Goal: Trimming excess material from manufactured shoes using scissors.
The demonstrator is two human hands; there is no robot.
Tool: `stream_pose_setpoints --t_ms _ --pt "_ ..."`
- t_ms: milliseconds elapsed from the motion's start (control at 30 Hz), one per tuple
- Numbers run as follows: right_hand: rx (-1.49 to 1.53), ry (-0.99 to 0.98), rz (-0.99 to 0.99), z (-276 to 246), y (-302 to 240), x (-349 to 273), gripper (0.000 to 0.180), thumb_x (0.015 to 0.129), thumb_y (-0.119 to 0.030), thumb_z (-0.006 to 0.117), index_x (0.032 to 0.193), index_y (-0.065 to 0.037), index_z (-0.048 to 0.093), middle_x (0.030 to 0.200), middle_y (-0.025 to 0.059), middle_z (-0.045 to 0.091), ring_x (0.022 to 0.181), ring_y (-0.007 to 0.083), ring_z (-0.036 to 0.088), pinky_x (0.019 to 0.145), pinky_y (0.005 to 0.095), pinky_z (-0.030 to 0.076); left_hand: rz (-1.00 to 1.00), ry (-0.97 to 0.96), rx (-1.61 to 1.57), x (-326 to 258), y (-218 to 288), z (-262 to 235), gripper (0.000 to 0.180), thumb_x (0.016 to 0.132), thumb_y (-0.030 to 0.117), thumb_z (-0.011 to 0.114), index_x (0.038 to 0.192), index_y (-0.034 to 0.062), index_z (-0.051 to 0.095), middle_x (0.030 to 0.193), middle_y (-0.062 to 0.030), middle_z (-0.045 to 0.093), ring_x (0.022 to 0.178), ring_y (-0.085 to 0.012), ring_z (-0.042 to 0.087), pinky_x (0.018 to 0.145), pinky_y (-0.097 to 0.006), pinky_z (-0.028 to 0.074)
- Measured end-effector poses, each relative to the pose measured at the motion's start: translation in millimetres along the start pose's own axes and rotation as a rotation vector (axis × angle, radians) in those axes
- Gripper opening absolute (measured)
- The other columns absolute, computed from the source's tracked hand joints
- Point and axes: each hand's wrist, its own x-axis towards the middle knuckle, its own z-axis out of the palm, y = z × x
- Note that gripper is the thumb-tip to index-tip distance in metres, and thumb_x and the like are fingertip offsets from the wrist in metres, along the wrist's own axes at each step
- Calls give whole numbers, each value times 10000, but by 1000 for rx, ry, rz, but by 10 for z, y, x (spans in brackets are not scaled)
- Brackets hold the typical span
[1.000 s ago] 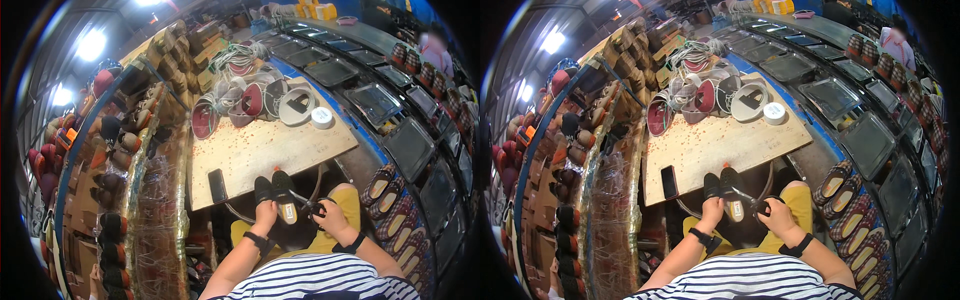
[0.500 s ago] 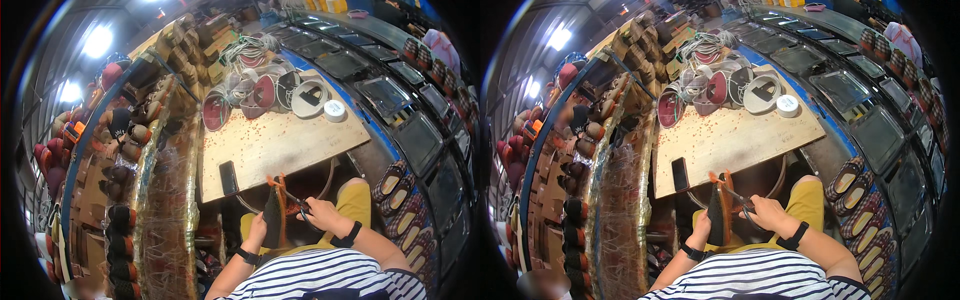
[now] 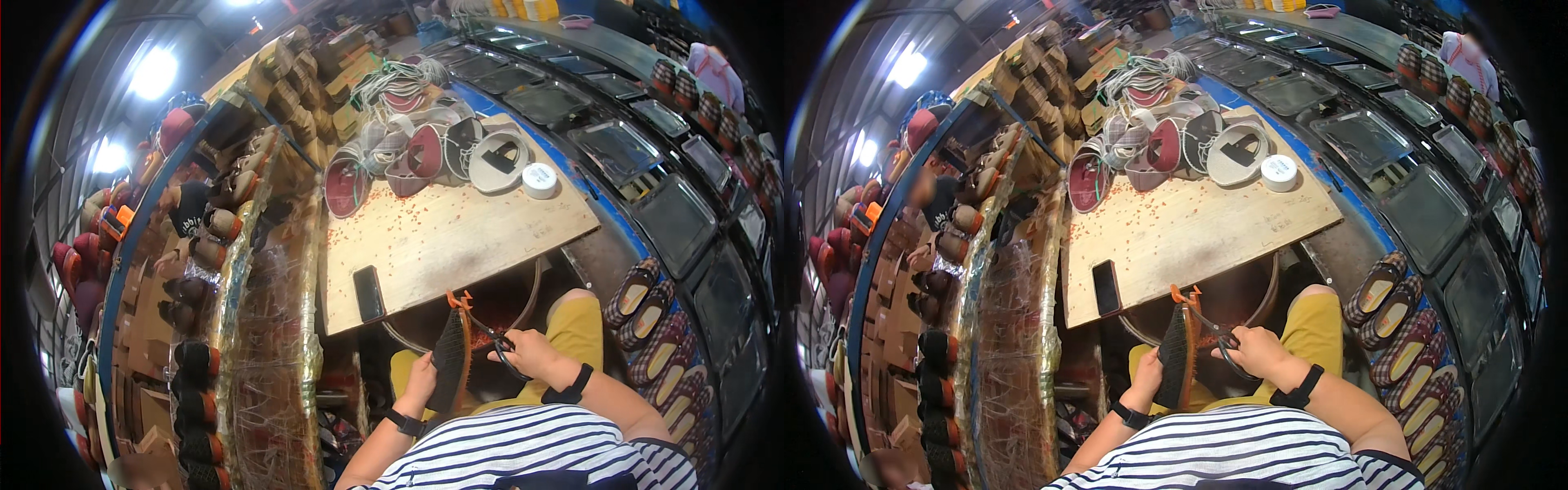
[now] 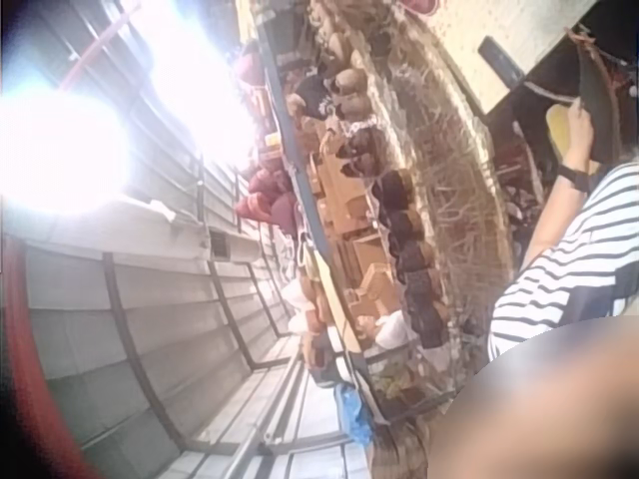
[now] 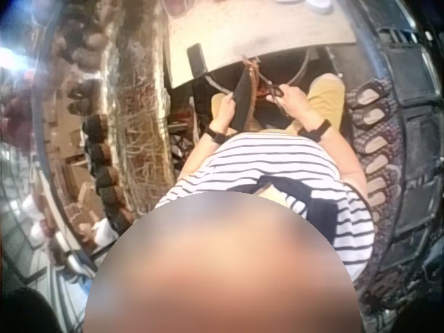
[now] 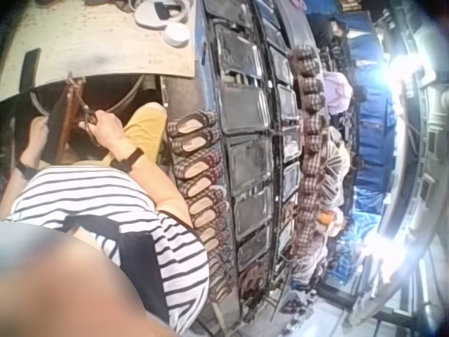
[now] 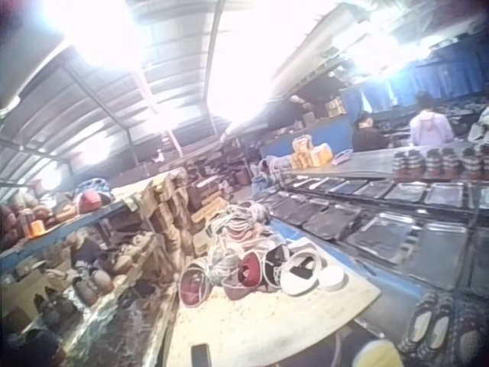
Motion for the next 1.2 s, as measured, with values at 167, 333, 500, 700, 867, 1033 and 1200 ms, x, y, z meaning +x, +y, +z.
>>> stream_pose_setpoints --t_ms 167,333,500,700,867,1033,1200 --pt "36 -25 21 -6 15 0 508 817 -537 660 801 -32 609 724 181 642 731 380 640 665 439 490 -18 -9 -17 22 -106 -7 224 986 83 445 1073 -12 629 976 -7 646 880 -93 577 797 -234 462" --pt "-41 -151 -9 -110 63 2 550 820 -561 643 891 -18 598 754 195 651 766 393 640 689 451 486 -4 -9 0 17 -122 -39 225 980 67 438 1060 -7 635 957 -2 647 872 -91 576 788 -233 461" --pt "-50 -149 -44 -128 69 -19 569 818 -572 636 872 -7 599 749 200 654 763 394 644 686 455 492 -4 -23 44 6 -44 -39 205 982 93 469 1040 -4 641 940 2 646 856 -89 574 777 -236 462" --pt "-82 -98 -22 -149 36 -28 574 800 -585 647 789 -12 608 696 199 641 699 382 645 645 453 500 -17 -16 16 10 -51 -60 203 983 121 490 1031 -4 642 925 7 644 840 -86 571 772 -243 463" --pt "-46 -46 40 -33 75 -29 556 801 -570 655 762 -18 602 689 201 640 694 391 641 639 448 499 -16 -7 37 16 -96 -67 207 983 138 503 1034 -9 641 925 10 639 842 -83 562 771 -242 461" --pt "272 -20 120 346 263 26 447 842 -455 681 726 -35 583 608 116 580 549 270 573 529 371 444 -3 -12 12 63 -277 -110 219 986 150 500 1052 -5 640 938 10 638 838 -80 562 763 -235 459" --pt "864 -52 389 239 404 163 388 908 -400 634 688 -99 523 528 -38 449 392 61 427 362 222 324 -55 47 -64 -57 12 -63 218 981 145 500 1071 8 644 952 6 642 823 -85 574 752 -239 472"
